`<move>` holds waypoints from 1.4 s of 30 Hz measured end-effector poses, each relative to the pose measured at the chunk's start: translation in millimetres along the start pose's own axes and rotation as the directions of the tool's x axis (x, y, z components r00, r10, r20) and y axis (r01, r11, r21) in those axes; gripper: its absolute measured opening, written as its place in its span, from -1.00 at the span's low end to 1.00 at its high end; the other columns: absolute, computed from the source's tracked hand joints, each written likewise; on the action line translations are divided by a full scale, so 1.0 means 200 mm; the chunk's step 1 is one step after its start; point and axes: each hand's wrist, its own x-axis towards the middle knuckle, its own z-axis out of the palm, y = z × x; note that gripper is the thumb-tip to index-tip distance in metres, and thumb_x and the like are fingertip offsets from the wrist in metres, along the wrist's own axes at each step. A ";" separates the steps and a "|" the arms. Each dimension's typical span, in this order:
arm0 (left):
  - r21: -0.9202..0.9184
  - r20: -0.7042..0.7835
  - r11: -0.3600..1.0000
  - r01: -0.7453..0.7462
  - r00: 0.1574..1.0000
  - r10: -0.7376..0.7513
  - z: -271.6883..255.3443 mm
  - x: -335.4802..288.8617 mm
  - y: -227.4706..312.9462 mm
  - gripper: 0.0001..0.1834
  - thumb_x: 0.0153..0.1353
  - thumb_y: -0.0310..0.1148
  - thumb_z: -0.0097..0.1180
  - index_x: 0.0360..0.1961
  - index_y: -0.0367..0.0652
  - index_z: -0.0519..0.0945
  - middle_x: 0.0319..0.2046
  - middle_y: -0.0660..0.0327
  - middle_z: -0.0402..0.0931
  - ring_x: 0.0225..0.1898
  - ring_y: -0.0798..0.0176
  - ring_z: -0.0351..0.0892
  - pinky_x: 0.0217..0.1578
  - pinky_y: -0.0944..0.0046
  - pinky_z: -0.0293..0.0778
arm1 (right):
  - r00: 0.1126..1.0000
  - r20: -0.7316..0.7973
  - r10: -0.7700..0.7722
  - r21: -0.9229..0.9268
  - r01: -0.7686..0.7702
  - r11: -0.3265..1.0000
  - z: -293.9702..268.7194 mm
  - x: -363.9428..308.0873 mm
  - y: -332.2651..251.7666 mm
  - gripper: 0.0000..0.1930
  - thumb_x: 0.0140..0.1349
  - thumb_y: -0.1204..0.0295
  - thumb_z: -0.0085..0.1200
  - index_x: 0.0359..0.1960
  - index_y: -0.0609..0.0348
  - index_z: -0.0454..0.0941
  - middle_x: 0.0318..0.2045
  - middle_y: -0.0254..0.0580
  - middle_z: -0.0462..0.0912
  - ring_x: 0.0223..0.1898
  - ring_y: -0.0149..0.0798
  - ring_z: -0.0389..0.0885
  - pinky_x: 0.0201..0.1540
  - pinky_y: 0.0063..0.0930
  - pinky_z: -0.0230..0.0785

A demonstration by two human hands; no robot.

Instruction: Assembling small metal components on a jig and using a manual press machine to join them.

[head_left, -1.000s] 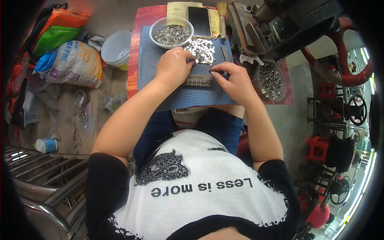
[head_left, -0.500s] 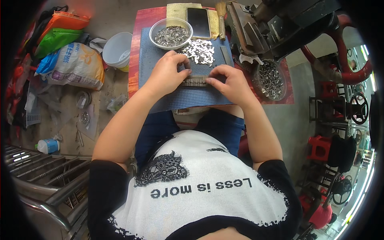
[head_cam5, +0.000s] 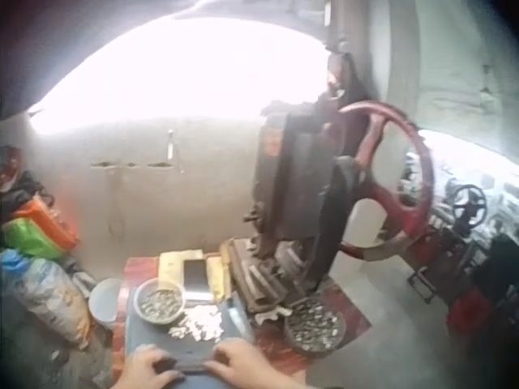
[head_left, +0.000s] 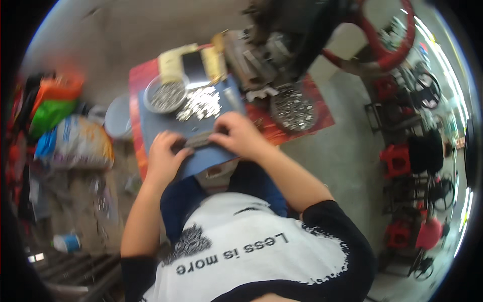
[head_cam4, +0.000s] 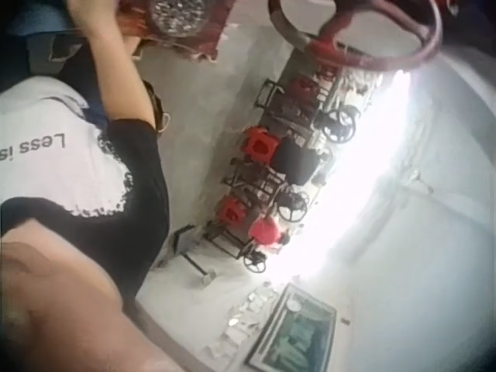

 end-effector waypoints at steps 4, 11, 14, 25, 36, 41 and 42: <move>-0.002 -0.091 1.000 -0.021 0.996 0.020 0.04 -0.05 0.01 -0.75 -0.13 -0.44 0.41 -0.39 -0.27 0.63 -0.39 0.09 0.55 -0.25 0.01 0.50 -0.20 0.13 0.42 | 0.995 -0.065 -0.070 -0.053 0.067 0.996 0.06 -0.04 0.05 -0.74 0.02 0.28 0.36 -0.42 0.14 0.57 -0.36 -0.06 0.58 -0.20 0.03 0.52 -0.10 -0.15 0.38; 0.033 -0.144 0.998 -0.057 0.988 0.061 0.08 -0.06 0.01 -0.74 -0.11 -0.48 0.41 -0.35 -0.26 0.63 -0.38 0.14 0.55 -0.26 0.09 0.48 -0.21 0.18 0.41 | 0.990 -0.132 -0.055 -0.035 0.051 0.998 0.06 -0.05 0.03 -0.73 0.08 0.26 0.34 -0.48 0.16 0.54 -0.43 -0.16 0.57 -0.25 -0.05 0.51 -0.15 -0.21 0.35; 0.037 -0.170 0.996 -0.082 0.982 0.087 0.08 -0.06 0.00 -0.74 -0.10 -0.48 0.40 -0.35 -0.27 0.63 -0.37 0.14 0.55 -0.25 0.10 0.49 -0.20 0.18 0.42 | 0.981 -0.175 -0.086 -0.075 0.074 0.994 0.08 -0.06 0.04 -0.69 0.05 0.24 0.37 -0.51 0.17 0.52 -0.48 -0.16 0.56 -0.29 -0.04 0.51 -0.19 -0.21 0.36; 0.090 -0.208 0.989 -0.116 0.969 0.133 0.11 -0.08 -0.02 -0.74 -0.04 -0.48 0.38 -0.30 -0.26 0.62 -0.32 0.14 0.54 -0.20 0.09 0.49 -0.15 0.16 0.44 | 0.943 -0.300 -0.146 -0.124 0.113 0.986 0.11 -0.09 0.07 -0.69 0.16 0.20 0.26 -0.48 0.20 0.55 -0.44 -0.05 0.56 -0.27 0.04 0.52 -0.17 -0.15 0.37; 0.033 -0.447 0.954 -0.298 0.849 0.281 0.10 -0.15 0.02 -0.60 0.01 -0.42 0.39 -0.14 -0.22 0.49 -0.21 0.08 0.42 -0.21 0.08 0.40 -0.15 0.14 0.37 | 0.932 -0.323 -0.163 -0.134 0.125 0.983 0.10 -0.11 0.03 -0.69 0.25 0.20 0.18 -0.48 0.20 0.55 -0.46 -0.02 0.58 -0.31 0.07 0.55 -0.20 -0.13 0.39; -0.575 0.179 0.808 -0.128 0.944 0.278 0.13 -0.45 0.15 -0.76 0.23 -0.54 -0.11 -0.07 -0.24 0.43 -0.26 0.11 0.29 -0.29 0.17 0.38 -0.19 0.18 0.43 | 0.910 -0.391 -0.134 -0.061 0.120 0.991 0.10 -0.11 0.01 -0.66 0.33 0.18 0.10 -0.46 0.23 0.53 -0.47 0.00 0.58 -0.32 0.10 0.54 -0.22 -0.11 0.37; -0.610 0.296 0.786 -0.099 0.892 0.342 0.16 -0.48 0.16 -0.75 0.29 -0.48 -0.17 -0.03 -0.25 0.43 -0.27 0.12 0.28 -0.30 0.20 0.43 -0.25 0.22 0.49 | 0.920 -0.378 -0.106 -0.050 0.094 0.994 0.09 -0.11 0.00 -0.66 0.35 0.19 0.09 -0.44 0.23 0.52 -0.47 -0.01 0.57 -0.32 0.10 0.54 -0.22 -0.11 0.35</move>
